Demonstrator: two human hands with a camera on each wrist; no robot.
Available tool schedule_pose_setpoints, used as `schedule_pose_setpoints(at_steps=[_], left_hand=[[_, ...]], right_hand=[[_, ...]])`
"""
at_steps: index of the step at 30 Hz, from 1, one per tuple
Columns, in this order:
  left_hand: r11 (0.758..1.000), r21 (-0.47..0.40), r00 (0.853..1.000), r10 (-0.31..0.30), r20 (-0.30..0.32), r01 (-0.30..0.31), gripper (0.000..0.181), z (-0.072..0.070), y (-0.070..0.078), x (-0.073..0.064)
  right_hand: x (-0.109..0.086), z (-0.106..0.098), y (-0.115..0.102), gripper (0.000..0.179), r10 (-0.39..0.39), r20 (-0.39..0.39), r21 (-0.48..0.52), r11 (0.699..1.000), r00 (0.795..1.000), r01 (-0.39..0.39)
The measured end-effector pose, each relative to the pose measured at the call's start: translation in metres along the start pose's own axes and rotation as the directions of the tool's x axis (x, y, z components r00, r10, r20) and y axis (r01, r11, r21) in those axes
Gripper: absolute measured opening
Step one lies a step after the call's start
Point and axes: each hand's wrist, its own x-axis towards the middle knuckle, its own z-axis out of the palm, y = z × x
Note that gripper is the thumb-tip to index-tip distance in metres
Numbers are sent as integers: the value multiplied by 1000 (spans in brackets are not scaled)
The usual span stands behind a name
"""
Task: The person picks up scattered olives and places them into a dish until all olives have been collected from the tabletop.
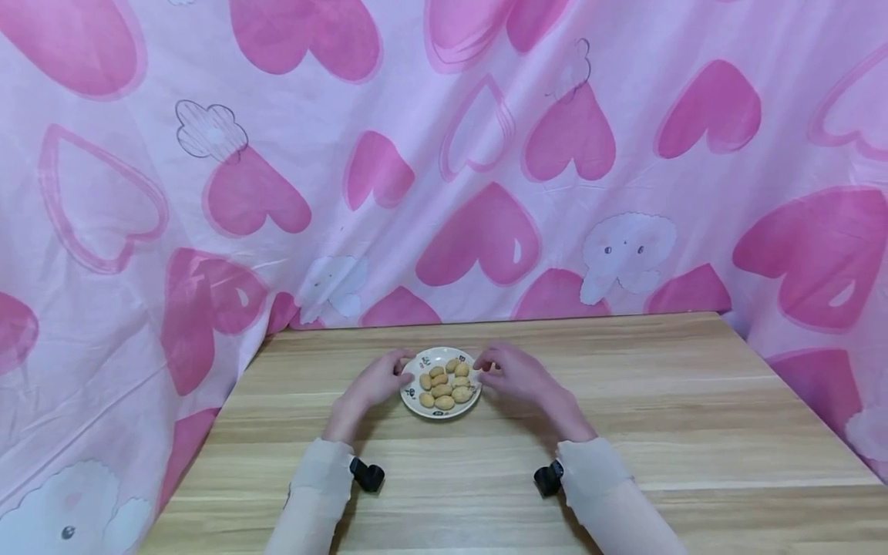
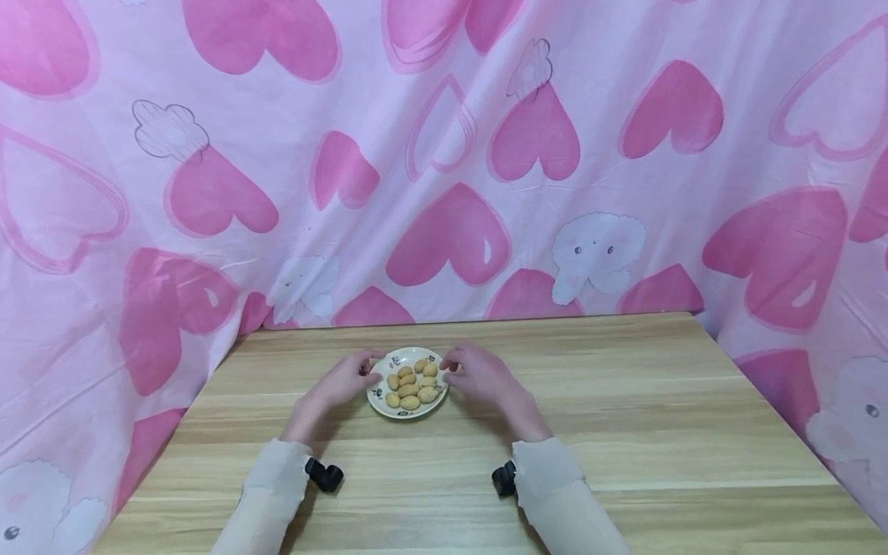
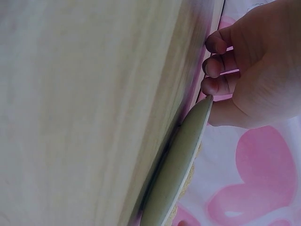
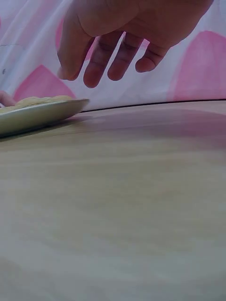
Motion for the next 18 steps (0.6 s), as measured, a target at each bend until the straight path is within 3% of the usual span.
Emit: schedule_pose_setpoints(at_steps=[18], left_hand=[[1000, 19, 1000, -18, -7, 18, 47, 1, 1, -2]], right_hand=[[-26, -19, 27, 23, 33, -58, -77, 996, 998, -37]])
